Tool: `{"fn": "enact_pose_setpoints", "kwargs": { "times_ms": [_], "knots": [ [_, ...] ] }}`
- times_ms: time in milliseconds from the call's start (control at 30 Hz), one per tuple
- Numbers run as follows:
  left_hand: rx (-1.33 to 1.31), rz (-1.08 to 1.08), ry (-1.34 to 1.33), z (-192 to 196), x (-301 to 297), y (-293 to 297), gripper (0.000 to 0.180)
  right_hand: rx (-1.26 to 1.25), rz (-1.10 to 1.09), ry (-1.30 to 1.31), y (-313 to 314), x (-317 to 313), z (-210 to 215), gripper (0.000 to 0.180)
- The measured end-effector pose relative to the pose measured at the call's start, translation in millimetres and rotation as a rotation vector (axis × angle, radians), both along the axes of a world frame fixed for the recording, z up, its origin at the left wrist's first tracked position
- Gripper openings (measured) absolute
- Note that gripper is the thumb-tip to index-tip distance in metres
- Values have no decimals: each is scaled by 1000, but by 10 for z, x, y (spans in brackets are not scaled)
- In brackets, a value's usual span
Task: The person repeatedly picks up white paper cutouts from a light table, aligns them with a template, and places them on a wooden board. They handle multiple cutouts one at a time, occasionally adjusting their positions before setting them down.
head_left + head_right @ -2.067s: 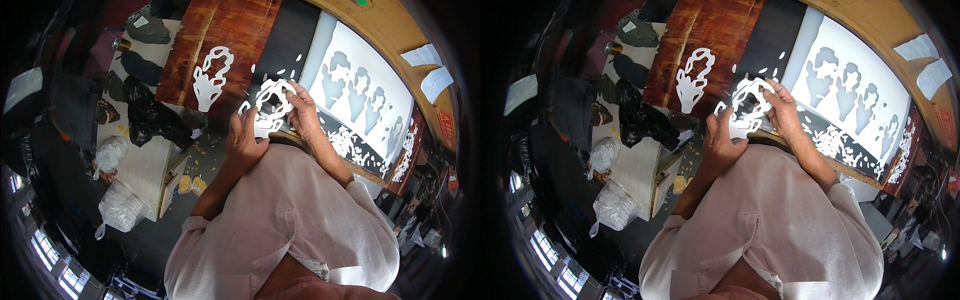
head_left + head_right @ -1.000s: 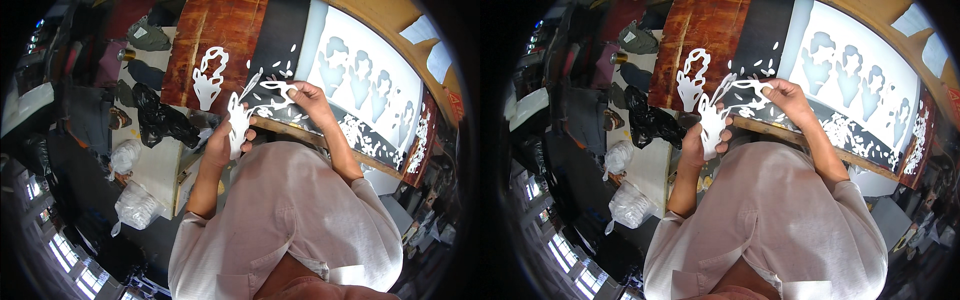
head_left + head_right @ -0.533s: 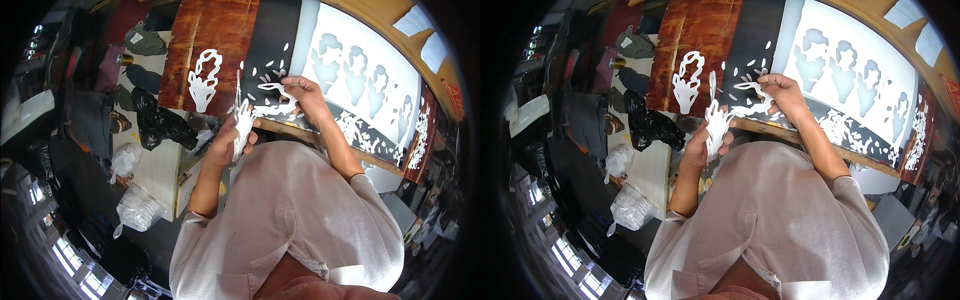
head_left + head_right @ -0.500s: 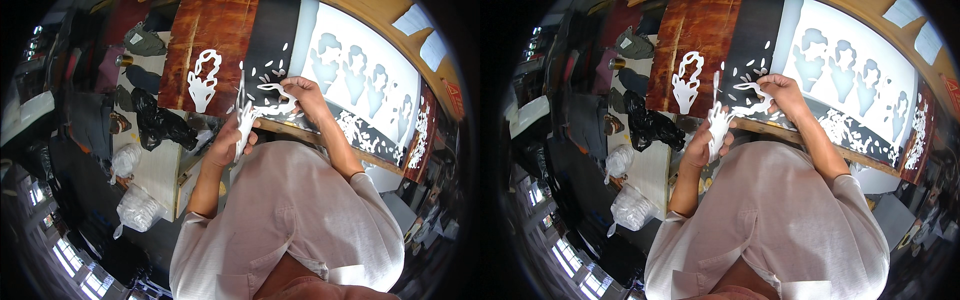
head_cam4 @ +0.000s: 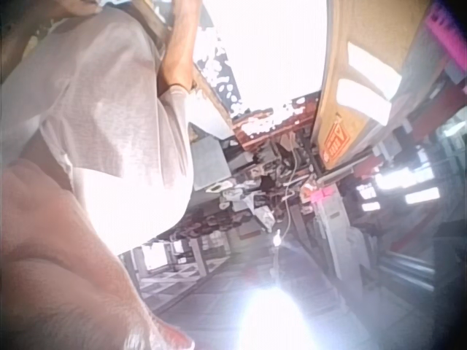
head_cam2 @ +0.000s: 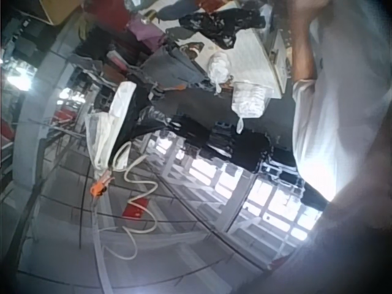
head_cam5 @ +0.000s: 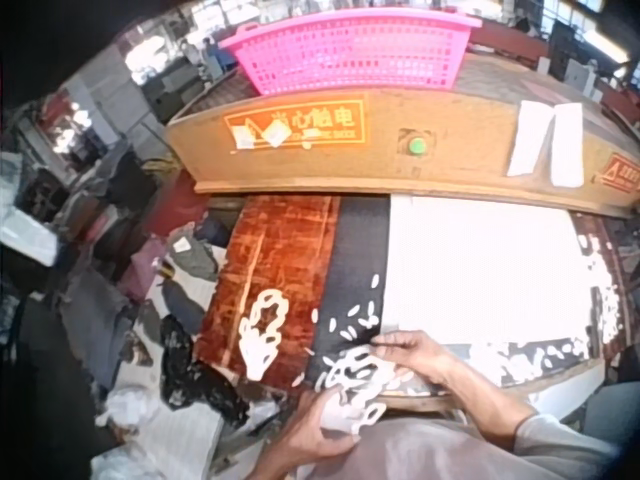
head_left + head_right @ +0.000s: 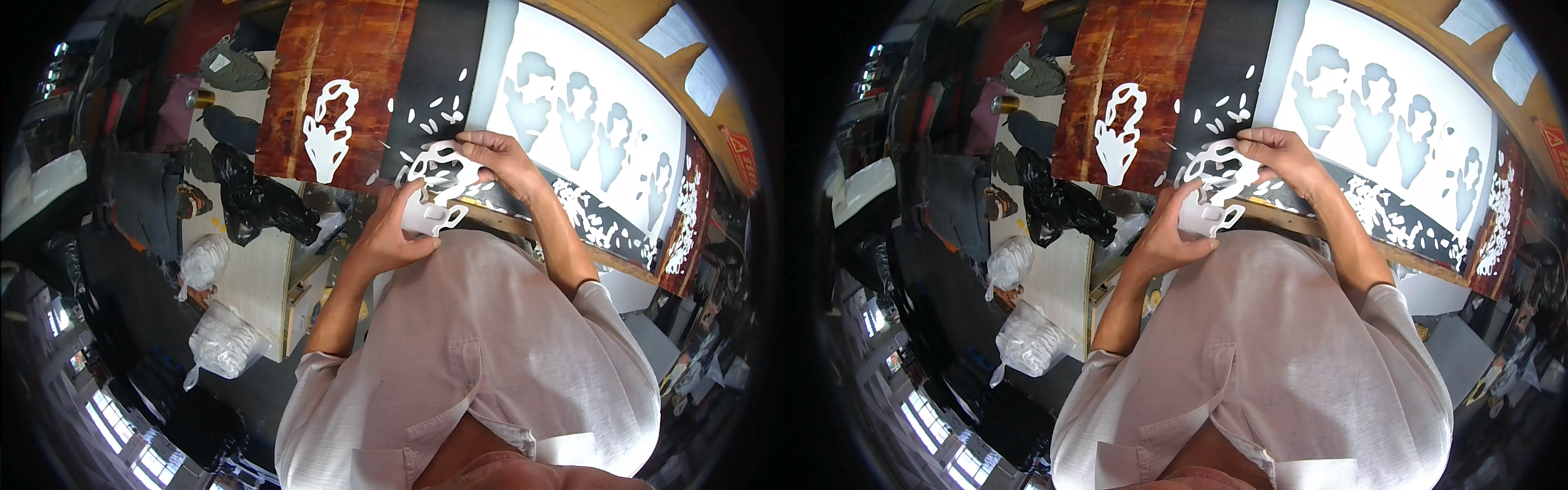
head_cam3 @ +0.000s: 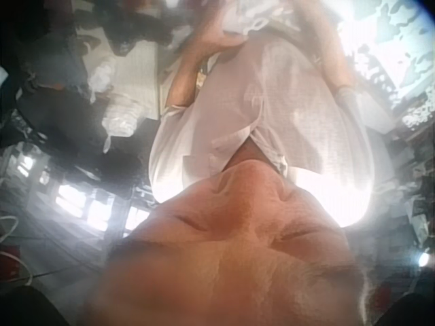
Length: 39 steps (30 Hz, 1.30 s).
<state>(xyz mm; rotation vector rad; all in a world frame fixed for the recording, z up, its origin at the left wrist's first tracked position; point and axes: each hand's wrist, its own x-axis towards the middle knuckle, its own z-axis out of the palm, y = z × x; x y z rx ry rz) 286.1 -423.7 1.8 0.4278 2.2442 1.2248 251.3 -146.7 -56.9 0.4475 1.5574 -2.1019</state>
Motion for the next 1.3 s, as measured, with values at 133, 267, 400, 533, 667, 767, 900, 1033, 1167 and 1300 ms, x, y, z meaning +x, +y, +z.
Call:
{"fn": "enact_pose_setpoints", "kwargs": {
  "times_ms": [133,267,400,533,667,767,900,1033,1167,1300],
  "knots": [
    [85,-2,84,-90,25,-38,90,48,7,7,7,39,-4,41],
    [917,350,-1060,-183,15,-105,71,-162,-101,-29,0,38,-41,42],
    [1267,277,-1263,-264,-29,-91,79,-144,-149,61,-50,1,-46,41],
    [1464,224,-1319,-314,-55,-48,79,133,-169,68,-72,-10,85,42],
    [1502,201,-1362,-317,-89,-27,79,904,-87,691,-141,128,390,42],
    [1493,208,-1334,-311,-90,45,75,728,95,904,-259,321,652,50],
    [1445,437,-1091,-339,-79,217,61,1008,394,993,-563,498,794,84],
    [1584,369,-1133,-368,-98,286,64,1022,433,1015,-579,510,787,73],
    [1568,394,-1138,-387,-124,293,71,708,314,1050,-410,459,755,45],
    [1592,348,-1030,-412,-155,342,77,735,290,1135,-410,500,730,34]
  ]
}}
